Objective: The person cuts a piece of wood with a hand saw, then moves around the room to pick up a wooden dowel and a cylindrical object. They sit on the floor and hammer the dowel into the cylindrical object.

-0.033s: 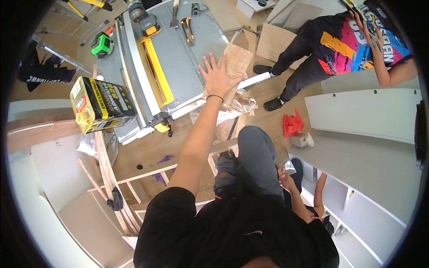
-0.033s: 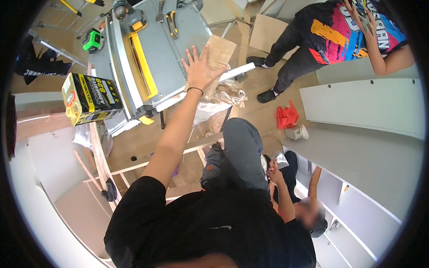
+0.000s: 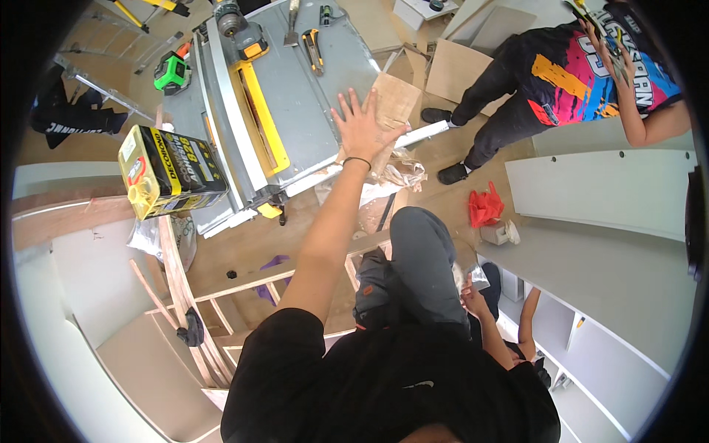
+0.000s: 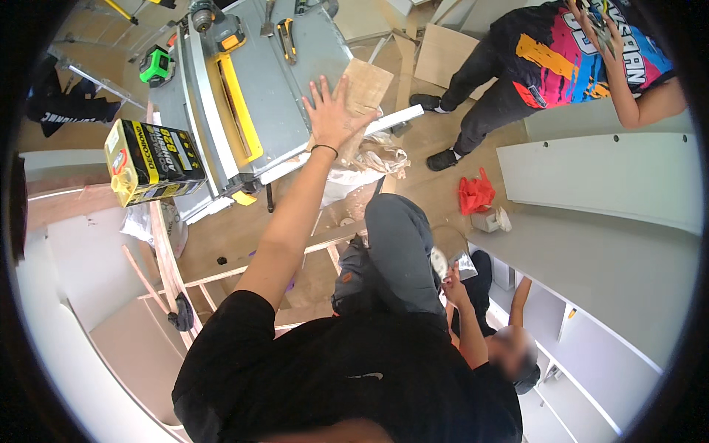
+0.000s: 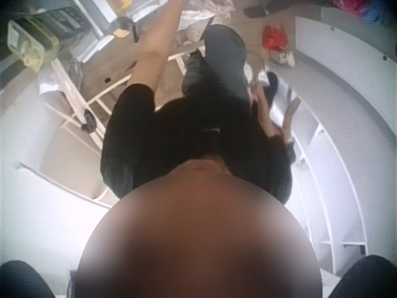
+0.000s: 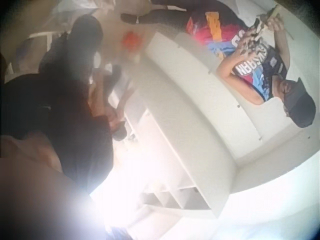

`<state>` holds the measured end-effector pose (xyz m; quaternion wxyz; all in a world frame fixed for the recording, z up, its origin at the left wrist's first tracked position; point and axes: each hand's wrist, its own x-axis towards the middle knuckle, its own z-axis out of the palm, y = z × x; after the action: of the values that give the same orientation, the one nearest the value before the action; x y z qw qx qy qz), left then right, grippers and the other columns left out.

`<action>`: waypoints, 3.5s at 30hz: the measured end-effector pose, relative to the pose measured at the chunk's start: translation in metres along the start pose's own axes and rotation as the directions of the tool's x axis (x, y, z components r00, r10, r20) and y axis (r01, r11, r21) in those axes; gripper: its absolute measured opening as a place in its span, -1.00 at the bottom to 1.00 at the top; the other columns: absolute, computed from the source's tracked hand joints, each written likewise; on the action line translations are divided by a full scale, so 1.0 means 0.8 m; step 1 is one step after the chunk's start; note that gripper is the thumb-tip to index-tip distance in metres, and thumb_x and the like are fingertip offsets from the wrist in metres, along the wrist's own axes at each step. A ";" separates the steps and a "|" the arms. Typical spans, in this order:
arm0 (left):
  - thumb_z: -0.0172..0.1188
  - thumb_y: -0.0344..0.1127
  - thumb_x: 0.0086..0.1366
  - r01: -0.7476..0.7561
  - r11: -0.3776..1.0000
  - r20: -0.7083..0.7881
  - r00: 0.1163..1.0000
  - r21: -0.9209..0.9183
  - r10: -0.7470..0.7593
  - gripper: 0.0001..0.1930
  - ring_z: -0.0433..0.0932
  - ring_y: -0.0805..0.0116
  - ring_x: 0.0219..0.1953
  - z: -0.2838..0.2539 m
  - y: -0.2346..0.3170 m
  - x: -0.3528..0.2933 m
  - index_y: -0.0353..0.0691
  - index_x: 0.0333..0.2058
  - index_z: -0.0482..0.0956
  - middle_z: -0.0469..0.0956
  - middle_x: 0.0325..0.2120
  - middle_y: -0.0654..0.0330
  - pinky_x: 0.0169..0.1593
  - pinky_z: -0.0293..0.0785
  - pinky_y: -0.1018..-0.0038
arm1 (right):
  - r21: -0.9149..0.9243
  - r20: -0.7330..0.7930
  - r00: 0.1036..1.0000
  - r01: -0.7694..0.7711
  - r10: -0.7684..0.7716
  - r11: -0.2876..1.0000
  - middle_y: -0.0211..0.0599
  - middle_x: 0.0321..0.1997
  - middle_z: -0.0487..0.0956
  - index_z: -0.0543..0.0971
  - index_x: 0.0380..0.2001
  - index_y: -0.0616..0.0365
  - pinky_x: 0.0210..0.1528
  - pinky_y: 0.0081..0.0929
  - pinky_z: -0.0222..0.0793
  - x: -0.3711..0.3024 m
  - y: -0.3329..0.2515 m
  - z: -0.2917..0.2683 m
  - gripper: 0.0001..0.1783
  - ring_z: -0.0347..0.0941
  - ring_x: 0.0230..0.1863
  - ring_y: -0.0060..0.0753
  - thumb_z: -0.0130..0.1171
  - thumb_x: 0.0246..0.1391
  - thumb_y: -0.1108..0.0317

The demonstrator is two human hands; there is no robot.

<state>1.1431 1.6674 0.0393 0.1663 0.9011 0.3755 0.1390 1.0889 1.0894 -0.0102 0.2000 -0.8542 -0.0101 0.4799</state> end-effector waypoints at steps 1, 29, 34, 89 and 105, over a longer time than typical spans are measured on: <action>0.15 0.63 -0.21 -0.002 1.000 0.000 1.000 -0.016 0.002 0.22 -0.20 -0.25 0.43 -0.001 -0.001 -0.001 0.08 0.39 0.10 -0.04 0.38 -0.20 0.37 -0.32 -0.22 | -0.020 0.002 0.999 0.039 -0.039 0.999 -0.17 -0.31 0.63 0.45 -0.12 0.23 -0.33 -0.38 0.50 0.002 -0.003 -0.001 -0.70 0.60 -0.39 -0.30 0.12 0.17 0.25; 0.35 0.48 -0.26 0.226 0.953 0.051 0.969 0.199 -0.241 0.21 -0.10 -0.09 0.43 0.023 0.043 0.034 -0.06 0.34 0.15 0.06 0.37 0.00 0.39 -0.22 -0.16 | -0.173 0.345 0.879 0.404 -0.328 0.898 -0.07 -0.24 0.63 0.48 -0.18 0.26 -0.17 -0.27 0.47 0.507 -0.154 -0.320 -0.72 0.60 -0.26 -0.13 0.12 0.16 0.26; 0.36 0.41 -0.23 0.269 0.909 -0.012 0.960 0.317 -0.280 0.18 -0.08 -0.07 0.43 0.033 0.057 0.039 -0.08 0.33 0.15 0.08 0.36 0.03 0.39 -0.17 -0.14 | -0.365 0.426 0.848 0.481 -0.316 0.797 -0.11 -0.27 0.62 0.48 -0.18 0.21 -0.17 -0.32 0.48 0.534 -0.130 -0.363 -0.74 0.61 -0.27 -0.17 0.10 0.17 0.25; 0.53 0.01 -0.24 0.355 0.901 0.115 0.935 -0.250 -0.337 0.06 0.30 -0.05 0.04 0.033 0.207 0.546 -0.22 0.28 0.28 0.26 0.00 -0.07 0.15 0.27 0.14 | -0.011 0.080 0.881 0.468 -0.466 0.883 -0.01 -0.25 0.61 0.46 -0.08 0.24 -0.15 -0.28 0.48 0.853 -0.836 -0.467 -0.65 0.59 -0.25 -0.11 0.07 0.17 0.23; 0.56 0.00 -0.26 -0.354 0.892 -0.014 0.931 -0.282 0.365 -0.03 0.27 0.06 0.03 0.168 0.243 1.166 -0.21 0.18 0.40 0.25 -0.07 0.00 0.14 0.28 0.17 | 0.054 0.101 0.995 -0.014 0.008 0.998 0.14 -0.28 0.61 0.52 -0.17 0.18 -0.05 -0.15 0.45 0.986 -0.776 -0.372 -0.63 0.56 -0.13 0.15 0.10 0.05 0.14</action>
<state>1.9502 2.1869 0.1132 0.2707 0.9249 0.1755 0.2012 1.8675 1.7265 -0.2987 0.2199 -0.8231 -0.0022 0.5236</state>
